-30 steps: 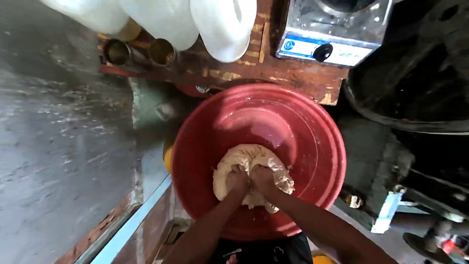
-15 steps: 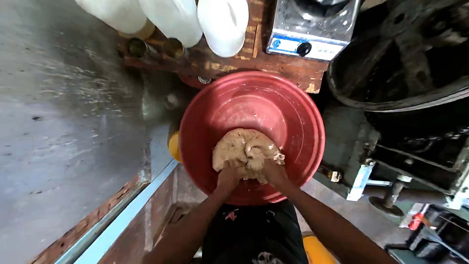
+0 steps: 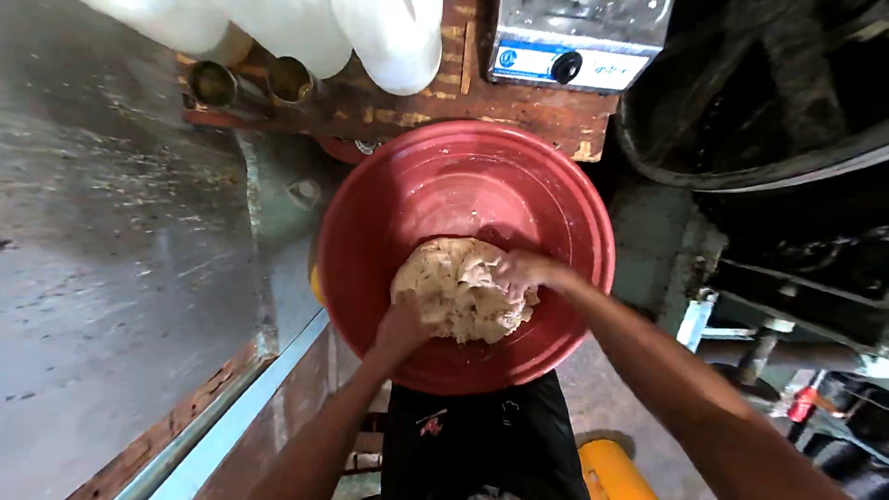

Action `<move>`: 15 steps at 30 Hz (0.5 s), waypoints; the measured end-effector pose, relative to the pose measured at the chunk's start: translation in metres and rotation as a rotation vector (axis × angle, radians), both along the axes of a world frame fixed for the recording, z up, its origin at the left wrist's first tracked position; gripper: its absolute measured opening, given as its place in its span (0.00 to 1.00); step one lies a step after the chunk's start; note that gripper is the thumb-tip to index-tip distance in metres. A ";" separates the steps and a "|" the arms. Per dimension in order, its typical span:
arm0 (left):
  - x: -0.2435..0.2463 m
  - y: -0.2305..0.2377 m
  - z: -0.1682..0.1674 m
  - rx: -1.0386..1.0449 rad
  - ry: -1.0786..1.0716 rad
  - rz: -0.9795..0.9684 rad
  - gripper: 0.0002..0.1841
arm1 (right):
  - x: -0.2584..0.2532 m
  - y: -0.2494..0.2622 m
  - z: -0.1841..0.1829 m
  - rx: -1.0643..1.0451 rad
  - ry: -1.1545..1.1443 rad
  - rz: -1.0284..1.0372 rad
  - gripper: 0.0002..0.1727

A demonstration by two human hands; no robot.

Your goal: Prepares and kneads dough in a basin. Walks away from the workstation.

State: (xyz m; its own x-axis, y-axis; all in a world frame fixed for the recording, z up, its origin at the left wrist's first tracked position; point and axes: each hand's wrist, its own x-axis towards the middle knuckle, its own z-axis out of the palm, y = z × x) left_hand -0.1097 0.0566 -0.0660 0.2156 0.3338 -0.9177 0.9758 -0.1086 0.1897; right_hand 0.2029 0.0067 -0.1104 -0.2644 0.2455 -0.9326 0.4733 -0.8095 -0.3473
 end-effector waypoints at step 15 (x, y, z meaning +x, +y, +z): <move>-0.004 -0.077 -0.026 -0.014 -0.121 0.042 0.75 | -0.136 -0.117 0.056 -0.031 -0.478 -0.320 0.49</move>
State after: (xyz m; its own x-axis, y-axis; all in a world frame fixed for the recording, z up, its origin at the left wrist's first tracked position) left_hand -0.1135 -0.0206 -0.0918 0.3114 0.3321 -0.8904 0.9492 -0.0645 0.3079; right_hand 0.0670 -0.1107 -0.0544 0.2708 0.2142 -0.9385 0.3015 -0.9447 -0.1286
